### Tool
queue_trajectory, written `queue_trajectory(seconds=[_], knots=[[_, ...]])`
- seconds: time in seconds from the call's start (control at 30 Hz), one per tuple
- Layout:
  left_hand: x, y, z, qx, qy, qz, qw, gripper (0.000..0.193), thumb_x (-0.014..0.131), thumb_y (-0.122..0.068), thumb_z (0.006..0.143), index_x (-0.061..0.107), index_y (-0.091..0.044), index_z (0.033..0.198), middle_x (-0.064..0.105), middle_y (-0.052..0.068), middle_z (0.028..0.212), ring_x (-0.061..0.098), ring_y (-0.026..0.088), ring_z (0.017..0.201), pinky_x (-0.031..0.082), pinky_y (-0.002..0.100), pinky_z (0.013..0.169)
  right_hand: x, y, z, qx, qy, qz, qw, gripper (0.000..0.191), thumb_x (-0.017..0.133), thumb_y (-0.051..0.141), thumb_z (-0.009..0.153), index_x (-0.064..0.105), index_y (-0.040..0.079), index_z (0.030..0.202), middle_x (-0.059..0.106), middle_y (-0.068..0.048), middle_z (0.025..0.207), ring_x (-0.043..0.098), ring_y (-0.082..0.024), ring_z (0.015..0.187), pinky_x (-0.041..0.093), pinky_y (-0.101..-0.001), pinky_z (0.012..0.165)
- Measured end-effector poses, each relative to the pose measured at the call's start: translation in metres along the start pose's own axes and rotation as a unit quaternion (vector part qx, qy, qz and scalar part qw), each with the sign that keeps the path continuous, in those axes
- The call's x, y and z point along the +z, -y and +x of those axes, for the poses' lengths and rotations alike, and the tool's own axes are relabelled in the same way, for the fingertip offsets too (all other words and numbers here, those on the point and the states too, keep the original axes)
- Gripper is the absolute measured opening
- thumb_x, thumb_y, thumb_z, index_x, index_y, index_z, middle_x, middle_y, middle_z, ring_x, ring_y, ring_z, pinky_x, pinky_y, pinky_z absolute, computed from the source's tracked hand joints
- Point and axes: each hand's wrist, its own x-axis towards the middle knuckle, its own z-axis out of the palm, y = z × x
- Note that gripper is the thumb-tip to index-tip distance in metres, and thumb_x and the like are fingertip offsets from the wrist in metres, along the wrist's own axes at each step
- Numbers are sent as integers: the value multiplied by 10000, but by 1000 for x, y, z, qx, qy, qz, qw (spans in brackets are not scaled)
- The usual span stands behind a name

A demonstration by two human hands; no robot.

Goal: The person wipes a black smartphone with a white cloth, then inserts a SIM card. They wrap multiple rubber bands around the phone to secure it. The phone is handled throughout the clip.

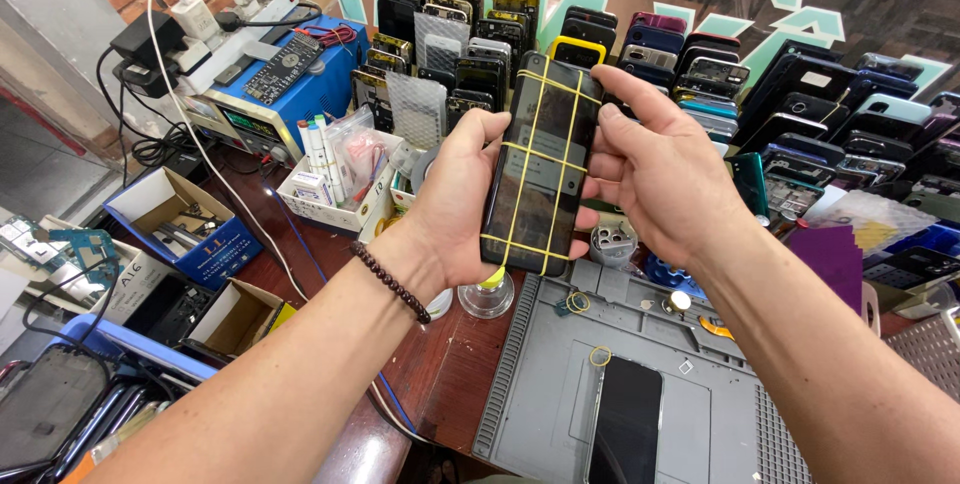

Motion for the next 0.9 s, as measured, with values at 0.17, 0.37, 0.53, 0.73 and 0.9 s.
queue_trajectory(seconds=[0.17,0.37,0.53,0.73,0.9], knots=[[-2,0,-2,-9,5,11,1000,629,321,-498,985,640,-10,1220,718,186,1048,739,335,867,632,508,733,-2,-4,1,-9,1,13,1000,462,478,135,1064,472,133,1526,652,-83,1002,657,-150,827,577,-338,708],[-8,1,0,-14,1,13,1000,622,322,-491,993,640,0,1207,712,184,1036,733,329,867,630,509,738,-2,-10,2,-15,-14,6,1000,416,492,116,1043,483,149,1458,680,-59,1077,668,-148,807,580,-333,684],[-9,4,2,-20,27,6,999,640,315,-488,1013,623,20,1249,707,200,1072,726,324,880,629,503,759,-3,-11,-1,-16,-24,-4,1000,434,496,101,1039,468,127,1471,676,-76,1118,672,-144,824,595,-344,714],[-10,4,-1,-13,37,8,999,640,275,-431,1005,595,28,1315,697,215,1137,733,327,927,629,511,804,-4,-14,2,-21,-22,5,1000,438,491,102,1041,459,118,1478,665,-86,1131,666,-149,822,587,-350,702],[-12,6,0,-1,44,8,999,641,265,-430,1028,589,41,1319,692,216,1146,731,321,929,626,498,813,-4,-15,2,-12,-33,0,999,442,483,110,1042,458,122,1483,665,-84,1118,662,-142,811,587,-339,701]])
